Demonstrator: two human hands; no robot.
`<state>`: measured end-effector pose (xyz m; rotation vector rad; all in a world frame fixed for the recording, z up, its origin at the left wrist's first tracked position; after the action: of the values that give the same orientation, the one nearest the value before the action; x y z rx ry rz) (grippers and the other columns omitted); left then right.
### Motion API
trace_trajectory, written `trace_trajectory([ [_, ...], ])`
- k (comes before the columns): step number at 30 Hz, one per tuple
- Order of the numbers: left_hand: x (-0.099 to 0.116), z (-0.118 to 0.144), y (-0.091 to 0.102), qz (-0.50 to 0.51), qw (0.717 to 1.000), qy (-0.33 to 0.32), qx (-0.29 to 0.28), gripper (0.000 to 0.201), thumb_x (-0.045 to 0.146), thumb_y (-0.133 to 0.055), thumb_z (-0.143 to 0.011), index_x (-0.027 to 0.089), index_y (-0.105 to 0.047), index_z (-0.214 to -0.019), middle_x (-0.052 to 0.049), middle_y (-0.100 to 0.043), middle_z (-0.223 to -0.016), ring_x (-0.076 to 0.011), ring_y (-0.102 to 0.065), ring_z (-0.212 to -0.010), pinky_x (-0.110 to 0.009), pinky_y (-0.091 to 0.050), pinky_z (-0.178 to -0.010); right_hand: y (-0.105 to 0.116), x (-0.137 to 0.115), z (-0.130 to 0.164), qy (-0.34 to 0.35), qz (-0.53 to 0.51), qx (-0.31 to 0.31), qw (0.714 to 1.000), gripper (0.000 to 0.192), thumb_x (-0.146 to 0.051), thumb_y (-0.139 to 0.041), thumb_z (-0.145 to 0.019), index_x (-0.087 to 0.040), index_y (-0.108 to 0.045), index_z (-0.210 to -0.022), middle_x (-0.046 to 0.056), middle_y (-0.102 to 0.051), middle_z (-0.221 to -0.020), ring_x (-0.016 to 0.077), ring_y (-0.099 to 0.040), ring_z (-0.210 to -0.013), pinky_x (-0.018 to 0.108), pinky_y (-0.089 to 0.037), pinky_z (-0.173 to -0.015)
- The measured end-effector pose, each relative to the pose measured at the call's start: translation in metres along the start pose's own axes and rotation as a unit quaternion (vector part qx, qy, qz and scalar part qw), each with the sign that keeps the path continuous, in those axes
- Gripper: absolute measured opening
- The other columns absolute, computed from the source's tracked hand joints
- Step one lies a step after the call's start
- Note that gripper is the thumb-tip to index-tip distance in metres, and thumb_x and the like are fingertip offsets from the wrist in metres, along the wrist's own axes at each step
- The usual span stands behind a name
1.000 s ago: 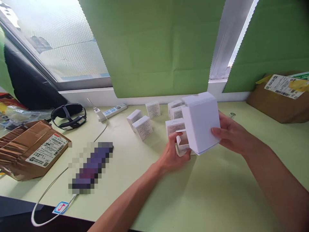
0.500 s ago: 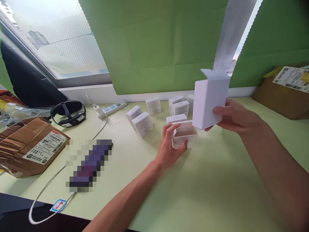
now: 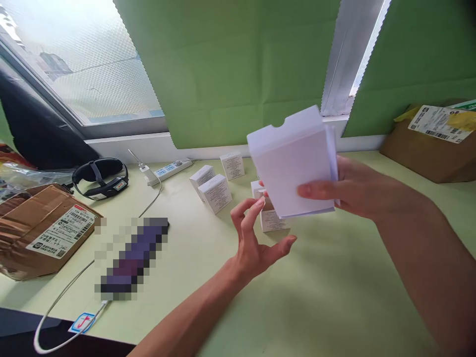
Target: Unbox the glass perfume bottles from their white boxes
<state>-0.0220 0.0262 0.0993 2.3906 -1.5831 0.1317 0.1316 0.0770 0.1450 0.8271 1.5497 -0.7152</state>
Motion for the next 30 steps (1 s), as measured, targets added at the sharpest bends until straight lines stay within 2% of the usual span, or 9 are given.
trace_trajectory([
  [4, -0.012, 0.006, -0.001, -0.006, 0.998, 0.058, -0.005, 0.087, 0.058, -0.069, -0.085, 0.027, -0.028, -0.154, -0.011, -0.040, -0.123, -0.0229, -0.046, -0.114, -0.038, -0.052, -0.092, -0.021, 0.008, 0.000, -0.054, 0.067, -0.077, 0.993, 0.060, -0.021, -0.075, -0.085, -0.037, -0.056, -0.140, 0.000, -0.072, -0.115, 0.0197, -0.067, -0.098, 0.026, -0.056, -0.072],
  [6, -0.018, 0.008, -0.003, -0.001, 0.997, 0.081, -0.019, 0.084, 0.058, -0.069, -0.085, 0.026, -0.030, -0.153, -0.010, -0.040, -0.120, -0.0216, -0.046, -0.109, -0.036, -0.052, -0.089, -0.027, 0.010, 0.000, -0.061, 0.096, -0.112, 0.987, 0.055, -0.029, -0.077, -0.084, -0.034, -0.059, -0.136, 0.001, -0.070, -0.108, 0.0186, -0.065, -0.092, 0.025, -0.053, -0.068],
  [9, -0.019, 0.006, -0.004, 0.010, 0.996, 0.086, -0.031, 0.081, 0.059, -0.067, -0.086, 0.025, -0.033, -0.152, -0.010, -0.041, -0.118, -0.0204, -0.046, -0.103, -0.035, -0.053, -0.085, -0.029, 0.011, -0.003, -0.049, 0.118, -0.130, 0.983, 0.050, -0.045, -0.074, -0.085, -0.031, -0.061, -0.131, 0.002, -0.067, -0.104, 0.0182, -0.063, -0.087, 0.025, -0.049, -0.064],
  [11, -0.016, 0.005, -0.003, 0.013, 0.997, 0.076, -0.031, 0.081, 0.059, -0.066, -0.087, 0.025, -0.032, -0.153, -0.010, -0.041, -0.117, -0.0197, -0.047, -0.100, -0.035, -0.053, -0.084, -0.033, 0.011, -0.005, -0.036, 0.117, -0.145, 0.982, 0.056, -0.055, -0.071, -0.085, -0.032, -0.059, -0.135, 0.003, -0.066, -0.108, 0.0191, -0.062, -0.090, 0.026, -0.049, -0.066],
  [14, -0.012, 0.004, -0.003, 0.009, 0.998, 0.063, -0.026, 0.088, 0.054, -0.070, -0.086, 0.025, -0.026, -0.156, -0.010, -0.040, -0.117, -0.0191, -0.048, -0.099, -0.034, -0.053, -0.083, -0.042, 0.011, -0.005, -0.027, 0.109, -0.177, 0.978, 0.070, -0.064, -0.068, -0.083, -0.036, -0.050, -0.145, 0.004, -0.063, -0.126, 0.0224, -0.062, -0.103, 0.030, -0.051, -0.077],
  [18, -0.019, 0.006, -0.003, 0.005, 0.995, 0.099, -0.023, 0.093, 0.048, -0.076, -0.081, 0.028, -0.025, -0.156, -0.008, -0.039, -0.116, -0.0196, -0.049, -0.100, -0.035, -0.053, -0.083, -0.039, 0.018, -0.004, -0.073, 0.099, -0.139, 0.983, 0.071, -0.066, -0.059, -0.090, -0.045, -0.036, -0.154, 0.002, -0.063, -0.135, 0.0229, -0.064, -0.108, 0.031, -0.052, -0.082],
  [22, -0.024, 0.004, -0.002, 0.034, 0.994, 0.106, -0.008, 0.111, 0.053, -0.082, -0.074, 0.031, -0.015, -0.160, -0.009, -0.040, -0.122, -0.0187, -0.051, -0.098, -0.035, -0.052, -0.086, -0.038, 0.012, -0.001, -0.109, 0.106, -0.094, 0.984, 0.067, -0.064, -0.053, -0.094, -0.048, -0.030, -0.155, 0.000, -0.061, -0.139, 0.0224, -0.066, -0.106, 0.031, -0.053, -0.080],
  [26, -0.017, 0.003, -0.004, 0.097, 0.993, 0.061, -0.010, 0.111, 0.071, -0.071, -0.075, 0.031, -0.013, -0.161, -0.011, -0.044, -0.125, -0.0200, -0.053, -0.099, -0.035, -0.053, -0.081, -0.037, -0.001, 0.000, -0.147, 0.167, -0.007, 0.975, 0.092, -0.061, -0.064, -0.088, -0.039, -0.014, -0.161, 0.006, -0.059, -0.143, 0.0285, -0.062, -0.117, 0.036, -0.054, -0.087],
  [30, -0.019, 0.006, -0.008, 0.121, 0.988, 0.086, -0.037, 0.115, 0.073, -0.071, -0.072, 0.035, -0.008, -0.160, -0.014, -0.042, -0.139, -0.0262, -0.054, -0.114, -0.042, -0.053, -0.092, -0.047, -0.006, -0.002, -0.138, 0.220, 0.025, 0.965, 0.102, -0.063, -0.067, -0.084, -0.038, -0.007, -0.162, 0.008, -0.054, -0.148, 0.0315, -0.059, -0.123, 0.044, -0.053, -0.096],
])
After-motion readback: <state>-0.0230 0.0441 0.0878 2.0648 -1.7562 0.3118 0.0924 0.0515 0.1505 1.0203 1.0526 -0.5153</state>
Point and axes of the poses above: each hand's wrist, its own z-axis away from the middle knuckle, its own y-axis out of the back of the hand, x = y × z, the point moved 9 cm from there along -z, towards the middle knuckle
